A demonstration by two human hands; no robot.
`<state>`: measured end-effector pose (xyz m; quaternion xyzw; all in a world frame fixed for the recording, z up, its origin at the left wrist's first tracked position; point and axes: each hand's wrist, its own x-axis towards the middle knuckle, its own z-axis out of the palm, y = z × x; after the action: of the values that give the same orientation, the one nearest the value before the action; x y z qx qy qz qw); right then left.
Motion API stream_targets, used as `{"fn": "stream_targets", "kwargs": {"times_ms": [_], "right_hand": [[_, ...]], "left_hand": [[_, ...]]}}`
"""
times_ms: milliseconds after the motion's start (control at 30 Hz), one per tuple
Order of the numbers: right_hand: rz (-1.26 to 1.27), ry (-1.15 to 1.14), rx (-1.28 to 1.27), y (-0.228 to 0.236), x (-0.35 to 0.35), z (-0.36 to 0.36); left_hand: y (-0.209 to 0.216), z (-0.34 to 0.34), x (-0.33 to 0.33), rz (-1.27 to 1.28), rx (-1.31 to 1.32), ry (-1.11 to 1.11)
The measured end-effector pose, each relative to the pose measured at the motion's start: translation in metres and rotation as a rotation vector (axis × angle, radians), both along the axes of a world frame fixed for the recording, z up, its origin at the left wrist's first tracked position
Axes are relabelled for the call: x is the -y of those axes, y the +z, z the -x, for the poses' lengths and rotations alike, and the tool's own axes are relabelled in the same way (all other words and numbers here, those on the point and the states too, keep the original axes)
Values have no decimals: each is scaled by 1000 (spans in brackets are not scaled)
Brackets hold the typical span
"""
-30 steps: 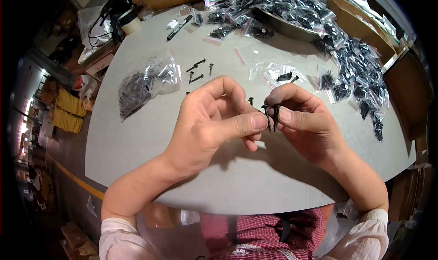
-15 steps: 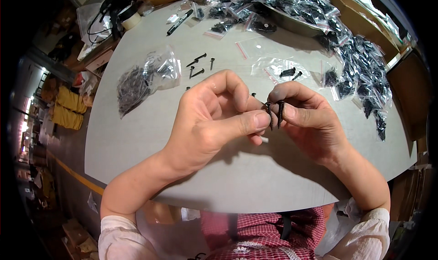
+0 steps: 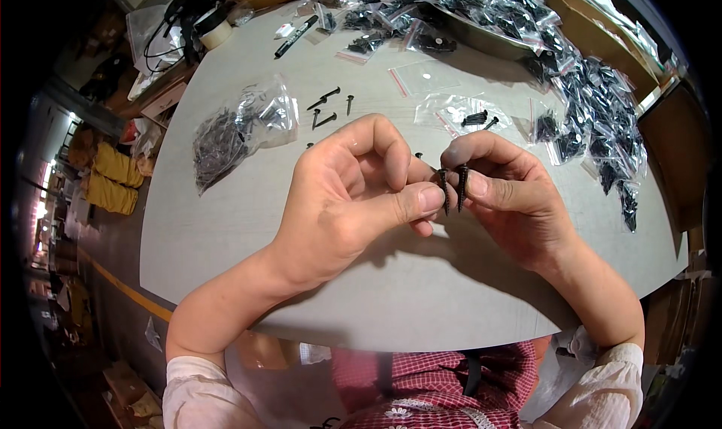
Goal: The person sorts small black screws on a table, picking them up from a plastic bag and arranging them into small groups. They handle the screws one at a time, occasionally placing them back into the bag or repositioning them on the table.
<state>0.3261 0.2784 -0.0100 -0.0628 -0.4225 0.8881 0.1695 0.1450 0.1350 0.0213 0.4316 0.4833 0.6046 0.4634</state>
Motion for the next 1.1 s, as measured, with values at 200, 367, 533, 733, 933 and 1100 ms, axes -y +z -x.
{"fn": "stream_targets", "kwargs": {"times_ms": [200,367,533,733,933,1100], "right_hand": [[-3,14,-5,-2,0,1],[-7,21,-16,-3,1,0],[4,24,-15,-5,2,2],[34,51,-29,-4,4,1],[5,6,-19,-4,6,2],[-19,9,-12,-4,4,1]], "left_hand": [[-2,-1,0,-9,1,-6],[-1,-1,1,-9,7,1],[-2,-2,2,-27,0,-1],[-3,-3,2,-68,51,-7],[-1,-2,2,-44,56,-18],[-1,-1,3,-32,66,-23]]}}
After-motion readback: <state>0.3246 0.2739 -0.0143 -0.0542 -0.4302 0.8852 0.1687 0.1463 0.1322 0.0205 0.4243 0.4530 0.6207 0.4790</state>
